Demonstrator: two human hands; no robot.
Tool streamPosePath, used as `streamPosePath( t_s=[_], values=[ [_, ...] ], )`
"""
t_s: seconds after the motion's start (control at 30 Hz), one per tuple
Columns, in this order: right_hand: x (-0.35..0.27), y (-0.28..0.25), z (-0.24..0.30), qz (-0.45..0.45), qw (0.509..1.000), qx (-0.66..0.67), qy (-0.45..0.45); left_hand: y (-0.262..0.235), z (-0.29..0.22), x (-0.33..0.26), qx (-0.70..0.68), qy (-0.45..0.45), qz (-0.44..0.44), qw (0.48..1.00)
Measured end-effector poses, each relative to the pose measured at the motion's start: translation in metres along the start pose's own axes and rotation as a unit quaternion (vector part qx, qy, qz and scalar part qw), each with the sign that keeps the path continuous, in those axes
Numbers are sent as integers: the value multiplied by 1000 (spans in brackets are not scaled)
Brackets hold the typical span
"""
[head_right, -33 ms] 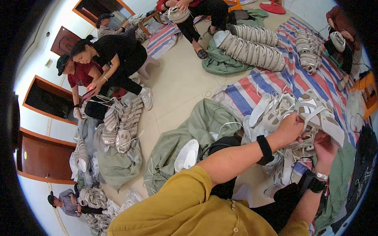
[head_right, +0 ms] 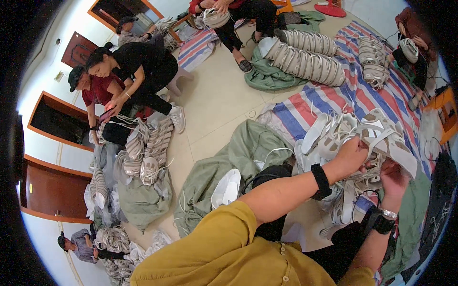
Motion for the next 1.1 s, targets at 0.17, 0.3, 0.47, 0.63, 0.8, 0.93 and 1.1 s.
streamPosePath(
  t_s=[0.17, 0.3, 0.47, 0.63, 0.8, 0.93, 1.1],
  values=[
    [-2, 1, -3, 28, 999, 9, 28, -1, -4, 0, 24, 8, -3, 1000],
    [-2, -1, -1, 25, 1000, -3, 14, -1, -1, 0, 60, -4, 0, 998],
    [-3, 1, -3, 33, 999, 1, 23, -1, -2, 0, 68, 2, -7, 998],
    [-4, 1, -5, 44, 999, 6, 27, -2, -4, 0, 54, 13, -10, 998],
    [-6, 7, -5, 59, 998, -3, 10, -1, -3, 1, 50, 18, -18, 998],
    [-7, 9, -8, 46, 999, -2, 12, 0, 0, 2, 32, 7, -16, 999],
    [-9, 11, -12, 38, 999, 5, 13, 1, 2, 3, 71, 4, -1, 997]
  ],
)
Point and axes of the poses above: each hand's wrist, its own x-axis towards the middle knuckle, its own y-axis out of the palm, z = x × y, the point moved 10 cm from there along x, towards the middle knuckle, and after that the axes turned 13 degrees about -z, right-handed, at the moved point
